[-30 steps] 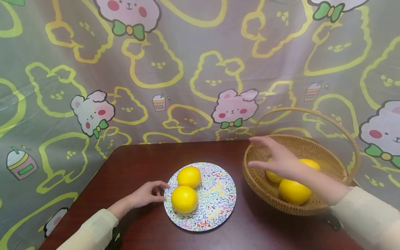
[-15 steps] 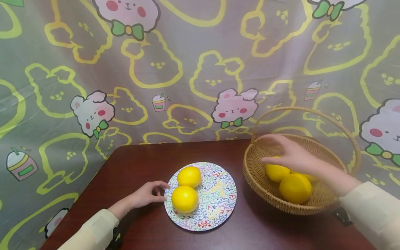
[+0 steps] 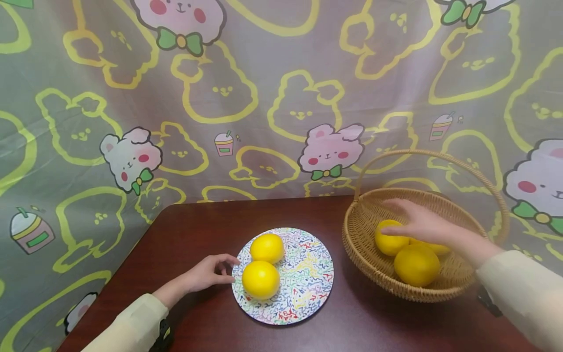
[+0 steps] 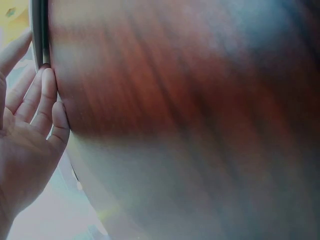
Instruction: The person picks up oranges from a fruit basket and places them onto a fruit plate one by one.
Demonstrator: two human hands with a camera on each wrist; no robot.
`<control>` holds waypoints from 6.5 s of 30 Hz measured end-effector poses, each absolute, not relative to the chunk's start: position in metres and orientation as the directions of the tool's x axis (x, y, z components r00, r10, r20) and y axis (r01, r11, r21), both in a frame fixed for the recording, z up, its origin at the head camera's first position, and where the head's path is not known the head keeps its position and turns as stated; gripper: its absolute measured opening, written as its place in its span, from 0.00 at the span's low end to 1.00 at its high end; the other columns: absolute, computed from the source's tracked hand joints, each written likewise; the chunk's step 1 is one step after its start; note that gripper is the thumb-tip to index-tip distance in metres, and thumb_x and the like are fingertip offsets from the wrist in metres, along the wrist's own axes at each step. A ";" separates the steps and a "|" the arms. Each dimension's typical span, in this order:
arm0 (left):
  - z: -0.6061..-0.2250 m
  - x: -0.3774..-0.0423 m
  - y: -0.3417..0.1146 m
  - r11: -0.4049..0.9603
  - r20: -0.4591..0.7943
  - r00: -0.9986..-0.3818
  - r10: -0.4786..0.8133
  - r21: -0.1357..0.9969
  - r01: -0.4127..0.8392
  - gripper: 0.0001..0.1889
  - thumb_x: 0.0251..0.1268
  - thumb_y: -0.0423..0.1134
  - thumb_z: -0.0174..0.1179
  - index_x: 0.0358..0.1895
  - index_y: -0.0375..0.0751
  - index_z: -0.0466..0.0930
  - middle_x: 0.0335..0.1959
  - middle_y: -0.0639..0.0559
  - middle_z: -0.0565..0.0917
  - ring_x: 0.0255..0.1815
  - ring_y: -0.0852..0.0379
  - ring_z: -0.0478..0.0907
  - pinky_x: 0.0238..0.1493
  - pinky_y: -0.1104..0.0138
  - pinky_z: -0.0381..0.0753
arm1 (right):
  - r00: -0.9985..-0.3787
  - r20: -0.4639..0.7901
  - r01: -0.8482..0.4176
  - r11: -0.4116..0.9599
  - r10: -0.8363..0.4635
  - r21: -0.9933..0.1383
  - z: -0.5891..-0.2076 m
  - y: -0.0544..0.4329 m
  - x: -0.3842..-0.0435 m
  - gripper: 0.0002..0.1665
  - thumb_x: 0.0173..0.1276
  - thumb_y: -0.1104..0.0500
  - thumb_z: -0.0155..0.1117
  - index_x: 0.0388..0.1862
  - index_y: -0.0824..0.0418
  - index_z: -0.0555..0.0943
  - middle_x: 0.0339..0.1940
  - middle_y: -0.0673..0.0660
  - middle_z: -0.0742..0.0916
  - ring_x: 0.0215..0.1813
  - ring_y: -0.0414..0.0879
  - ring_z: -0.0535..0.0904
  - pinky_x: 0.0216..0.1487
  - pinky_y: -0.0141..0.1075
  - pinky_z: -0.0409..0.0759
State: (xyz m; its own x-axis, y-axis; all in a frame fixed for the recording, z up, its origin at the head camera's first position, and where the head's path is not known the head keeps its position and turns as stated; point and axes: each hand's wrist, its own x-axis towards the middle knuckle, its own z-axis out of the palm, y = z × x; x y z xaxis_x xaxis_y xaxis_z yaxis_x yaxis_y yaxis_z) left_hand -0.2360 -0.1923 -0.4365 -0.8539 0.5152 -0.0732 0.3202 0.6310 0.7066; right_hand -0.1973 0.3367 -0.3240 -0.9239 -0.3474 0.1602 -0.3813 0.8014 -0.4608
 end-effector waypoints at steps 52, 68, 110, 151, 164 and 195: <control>-0.438 -0.239 -0.194 0.632 -0.099 -0.849 0.519 0.713 0.304 0.22 0.57 0.43 0.71 0.54 0.45 0.79 0.45 0.55 0.80 0.34 0.55 0.74 0.36 0.68 0.78 | -0.917 0.048 -0.361 0.774 -0.396 -0.521 -0.369 0.350 -0.215 0.49 0.57 0.49 0.74 0.65 0.78 0.65 0.59 0.77 0.75 0.57 0.68 0.73 0.53 0.54 0.72; -0.436 -0.236 -0.193 0.628 -0.094 -0.849 0.520 0.716 0.305 0.22 0.57 0.43 0.71 0.54 0.44 0.79 0.44 0.55 0.80 0.34 0.55 0.74 0.35 0.69 0.78 | -0.894 -0.027 -0.343 0.722 -0.448 -0.601 -0.377 0.350 -0.217 0.49 0.61 0.52 0.71 0.71 0.72 0.58 0.62 0.77 0.72 0.51 0.57 0.76 0.43 0.45 0.72; -0.437 -0.237 -0.194 0.623 -0.085 -0.847 0.524 0.717 0.314 0.22 0.56 0.45 0.72 0.54 0.44 0.79 0.41 0.55 0.79 0.32 0.55 0.74 0.34 0.69 0.78 | -0.908 0.105 -0.378 0.683 -0.407 -0.625 -0.355 0.330 -0.218 0.48 0.57 0.57 0.74 0.70 0.69 0.59 0.47 0.63 0.81 0.40 0.49 0.78 0.37 0.43 0.75; -0.437 -0.236 -0.194 0.612 -0.077 -0.839 0.538 0.720 0.326 0.22 0.56 0.44 0.72 0.54 0.43 0.80 0.41 0.55 0.79 0.31 0.56 0.74 0.32 0.69 0.77 | -0.901 0.152 -0.418 0.717 -0.407 -0.557 -0.302 0.307 -0.209 0.48 0.59 0.52 0.73 0.73 0.61 0.59 0.56 0.63 0.78 0.45 0.51 0.76 0.41 0.45 0.75; -0.437 -0.234 -0.194 0.635 -0.070 -0.852 0.520 0.699 0.330 0.22 0.56 0.44 0.72 0.54 0.45 0.80 0.42 0.57 0.80 0.31 0.56 0.74 0.33 0.69 0.77 | -0.863 0.175 -0.476 0.646 -0.474 -0.596 -0.295 0.288 -0.209 0.46 0.59 0.54 0.74 0.71 0.56 0.61 0.54 0.59 0.78 0.42 0.50 0.76 0.40 0.44 0.76; -0.440 -0.234 -0.193 0.630 -0.057 -0.851 0.521 0.699 0.339 0.21 0.56 0.43 0.71 0.53 0.44 0.80 0.44 0.55 0.80 0.32 0.55 0.73 0.32 0.68 0.76 | -0.806 0.063 -0.491 0.605 -0.588 -0.627 -0.300 0.231 -0.232 0.47 0.57 0.50 0.74 0.71 0.56 0.61 0.52 0.58 0.78 0.41 0.50 0.76 0.41 0.44 0.76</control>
State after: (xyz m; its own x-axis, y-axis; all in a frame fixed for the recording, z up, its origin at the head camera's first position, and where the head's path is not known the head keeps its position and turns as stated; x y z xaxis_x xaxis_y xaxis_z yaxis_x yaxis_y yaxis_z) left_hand -0.2344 -0.1933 -0.4398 -0.8514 0.5214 -0.0573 0.3388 0.6300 0.6988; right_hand -0.2321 0.2312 -0.3001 -0.8063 -0.5881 0.0634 -0.4908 0.6053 -0.6266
